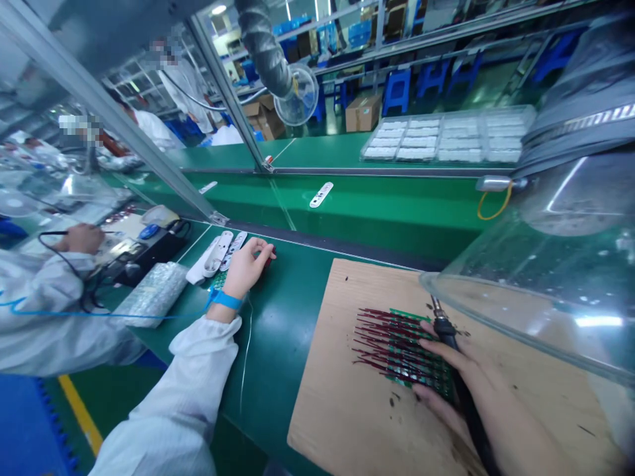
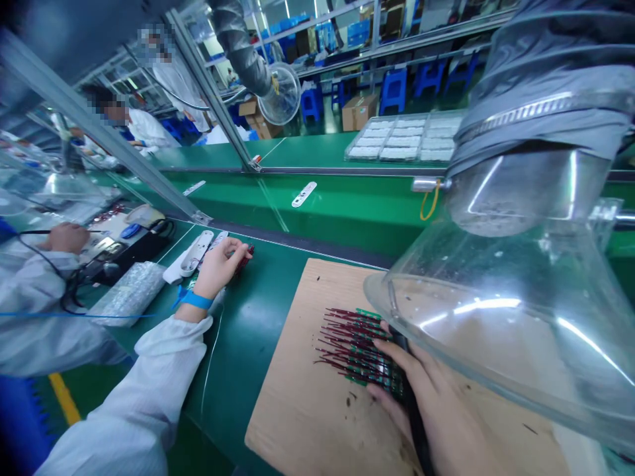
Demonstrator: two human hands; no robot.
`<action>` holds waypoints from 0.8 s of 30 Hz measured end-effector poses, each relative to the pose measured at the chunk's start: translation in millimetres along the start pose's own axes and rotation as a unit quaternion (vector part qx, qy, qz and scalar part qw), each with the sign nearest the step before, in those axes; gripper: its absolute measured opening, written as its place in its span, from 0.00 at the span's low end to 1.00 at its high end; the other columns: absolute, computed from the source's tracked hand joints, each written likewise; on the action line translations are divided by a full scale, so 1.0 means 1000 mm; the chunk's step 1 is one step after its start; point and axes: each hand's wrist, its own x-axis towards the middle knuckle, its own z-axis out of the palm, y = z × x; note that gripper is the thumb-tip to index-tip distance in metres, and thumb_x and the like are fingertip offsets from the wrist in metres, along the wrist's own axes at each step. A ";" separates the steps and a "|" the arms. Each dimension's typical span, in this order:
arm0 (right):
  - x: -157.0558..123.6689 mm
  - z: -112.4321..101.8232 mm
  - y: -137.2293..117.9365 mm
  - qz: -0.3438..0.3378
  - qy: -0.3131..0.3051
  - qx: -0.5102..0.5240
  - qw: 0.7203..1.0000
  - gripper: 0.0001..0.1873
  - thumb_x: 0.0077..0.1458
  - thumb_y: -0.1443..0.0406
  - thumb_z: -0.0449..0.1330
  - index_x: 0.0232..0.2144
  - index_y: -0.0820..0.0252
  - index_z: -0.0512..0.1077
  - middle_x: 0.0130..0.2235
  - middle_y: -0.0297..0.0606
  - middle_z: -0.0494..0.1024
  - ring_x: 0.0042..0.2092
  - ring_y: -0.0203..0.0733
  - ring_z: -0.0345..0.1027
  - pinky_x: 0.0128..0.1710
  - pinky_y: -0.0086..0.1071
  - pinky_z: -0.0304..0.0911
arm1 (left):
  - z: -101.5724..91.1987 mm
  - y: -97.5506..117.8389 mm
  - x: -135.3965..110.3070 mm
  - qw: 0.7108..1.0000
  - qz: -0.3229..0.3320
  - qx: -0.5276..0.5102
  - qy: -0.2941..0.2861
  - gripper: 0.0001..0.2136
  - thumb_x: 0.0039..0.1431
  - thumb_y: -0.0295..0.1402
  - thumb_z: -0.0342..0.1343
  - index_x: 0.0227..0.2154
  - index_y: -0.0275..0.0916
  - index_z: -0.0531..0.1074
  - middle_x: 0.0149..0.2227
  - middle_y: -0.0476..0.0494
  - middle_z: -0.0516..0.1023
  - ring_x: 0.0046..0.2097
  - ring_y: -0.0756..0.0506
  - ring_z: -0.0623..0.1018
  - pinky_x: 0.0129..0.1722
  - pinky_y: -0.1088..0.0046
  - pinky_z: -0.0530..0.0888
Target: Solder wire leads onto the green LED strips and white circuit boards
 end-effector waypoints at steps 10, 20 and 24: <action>0.003 -0.023 -0.002 0.033 0.045 0.093 0.994 0.10 0.74 0.64 0.58 0.52 0.52 0.76 0.52 0.42 0.84 0.50 0.49 0.82 0.54 0.43 0.78 | 0.058 0.140 -0.073 0.895 0.224 -0.203 -0.328 0.10 0.75 0.41 0.52 0.43 0.40 0.71 0.31 0.51 0.71 0.29 0.51 0.69 0.29 0.74 0.66; -0.031 -0.063 0.008 0.141 0.050 0.079 0.986 0.14 0.76 0.55 0.57 0.57 0.52 0.73 0.39 0.37 0.87 0.43 0.45 0.84 0.45 0.36 0.78 | 0.084 0.192 -0.100 0.805 0.173 -0.289 -0.488 0.11 0.72 0.41 0.58 0.47 0.39 0.73 0.26 0.52 0.77 0.25 0.51 0.73 0.25 0.77 0.68; -0.031 -0.063 0.005 0.151 0.087 0.088 0.981 0.14 0.75 0.56 0.57 0.56 0.52 0.73 0.35 0.34 0.84 0.38 0.42 0.82 0.43 0.33 0.76 | 0.091 0.197 -0.106 0.839 0.154 -0.285 -0.437 0.13 0.73 0.44 0.56 0.37 0.39 0.72 0.23 0.57 0.64 0.23 0.53 0.62 0.23 0.76 0.60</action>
